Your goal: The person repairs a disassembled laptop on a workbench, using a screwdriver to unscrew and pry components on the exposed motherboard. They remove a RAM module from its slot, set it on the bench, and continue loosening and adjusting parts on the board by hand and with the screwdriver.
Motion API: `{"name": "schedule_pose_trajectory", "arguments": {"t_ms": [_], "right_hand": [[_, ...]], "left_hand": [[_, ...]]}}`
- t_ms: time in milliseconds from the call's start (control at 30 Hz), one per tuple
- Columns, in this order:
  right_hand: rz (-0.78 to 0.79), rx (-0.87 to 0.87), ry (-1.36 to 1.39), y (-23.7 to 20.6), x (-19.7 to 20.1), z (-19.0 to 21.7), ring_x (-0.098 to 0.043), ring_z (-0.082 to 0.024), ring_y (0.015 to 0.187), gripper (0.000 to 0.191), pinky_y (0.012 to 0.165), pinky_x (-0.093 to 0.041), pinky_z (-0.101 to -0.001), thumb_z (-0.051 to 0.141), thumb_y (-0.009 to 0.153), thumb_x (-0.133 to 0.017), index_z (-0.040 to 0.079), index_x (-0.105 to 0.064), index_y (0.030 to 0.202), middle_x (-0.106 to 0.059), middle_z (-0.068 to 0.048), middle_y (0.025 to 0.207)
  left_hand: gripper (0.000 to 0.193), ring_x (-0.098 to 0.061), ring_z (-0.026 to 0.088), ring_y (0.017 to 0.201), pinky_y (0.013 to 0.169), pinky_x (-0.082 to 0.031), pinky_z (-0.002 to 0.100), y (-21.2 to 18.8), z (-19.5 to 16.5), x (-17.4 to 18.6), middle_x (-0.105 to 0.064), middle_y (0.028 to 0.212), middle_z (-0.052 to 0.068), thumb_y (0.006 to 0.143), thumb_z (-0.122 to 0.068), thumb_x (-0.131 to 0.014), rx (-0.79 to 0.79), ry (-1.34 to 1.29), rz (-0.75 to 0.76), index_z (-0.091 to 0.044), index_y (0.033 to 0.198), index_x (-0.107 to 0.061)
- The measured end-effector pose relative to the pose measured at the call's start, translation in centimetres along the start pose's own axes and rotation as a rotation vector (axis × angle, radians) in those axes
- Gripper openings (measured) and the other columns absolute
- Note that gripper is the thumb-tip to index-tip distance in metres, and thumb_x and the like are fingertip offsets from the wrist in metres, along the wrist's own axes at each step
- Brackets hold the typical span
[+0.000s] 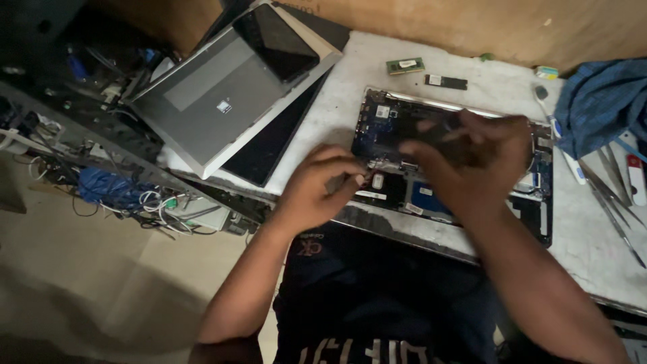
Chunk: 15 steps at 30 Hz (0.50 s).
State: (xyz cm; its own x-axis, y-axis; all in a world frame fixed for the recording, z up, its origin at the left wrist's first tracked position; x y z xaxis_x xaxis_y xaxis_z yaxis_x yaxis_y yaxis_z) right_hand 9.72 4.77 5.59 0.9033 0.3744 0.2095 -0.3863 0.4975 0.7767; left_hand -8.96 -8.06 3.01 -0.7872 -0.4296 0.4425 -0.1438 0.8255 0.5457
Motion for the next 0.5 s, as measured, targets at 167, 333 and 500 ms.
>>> {"name": "schedule_pose_trajectory", "arguments": {"t_ms": [167, 333, 500], "right_hand": [[0.064, 0.042, -0.220, 2.5, -2.5, -0.9, -0.074, -0.021, 0.098, 0.065, 0.081, -0.064, -0.0324, 0.010, 0.085, -0.101, -0.003, -0.048, 0.120, -0.065, -0.016, 0.110], [0.149, 0.037, -0.487, 4.0, -3.7, -0.9, -0.074, -0.025, 0.092, 0.058, 0.075, -0.062, -0.0332, 0.030, 0.078, -0.100, -0.001, -0.062, 0.108, -0.069, -0.019, 0.103], [0.205, -0.044, -0.394, 4.5, -4.5, -1.8, -0.076, -0.021, 0.089, 0.065, 0.078, -0.062, -0.0322, 0.037, 0.087, -0.099, -0.002, -0.065, 0.126, -0.071, -0.011, 0.100]], "left_hand": [[0.015, -0.065, 0.031, 0.101, 0.098, -0.050, 0.044, 0.7, 1.2, 1.1, -0.067, 0.104, 0.010, 0.089, -0.009, -0.075, -0.098, 0.143, 0.005, -0.004, 0.103, -0.072], [0.012, -0.064, 0.033, 0.103, 0.094, -0.049, 0.042, 1.2, 2.2, 0.8, -0.068, 0.103, 0.009, 0.091, -0.015, -0.076, -0.082, 0.231, 0.000, -0.005, 0.097, -0.073], [0.012, -0.064, 0.033, 0.108, 0.098, -0.050, 0.044, 1.7, 3.0, 0.6, -0.069, 0.106, 0.011, 0.090, -0.014, -0.076, -0.105, 0.226, 0.007, -0.005, 0.098, -0.074]]}}
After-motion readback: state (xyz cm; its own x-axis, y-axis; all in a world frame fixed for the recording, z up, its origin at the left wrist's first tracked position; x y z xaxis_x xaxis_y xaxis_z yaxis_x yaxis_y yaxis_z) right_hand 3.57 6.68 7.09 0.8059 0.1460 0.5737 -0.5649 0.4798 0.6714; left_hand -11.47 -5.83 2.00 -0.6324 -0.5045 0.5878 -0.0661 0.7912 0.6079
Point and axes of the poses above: each hand's wrist, its own y-axis towards the middle knuckle, its own x-axis out of the back of the hand, z = x × y, the point moved 4 cm from there along y, towards the middle knuckle
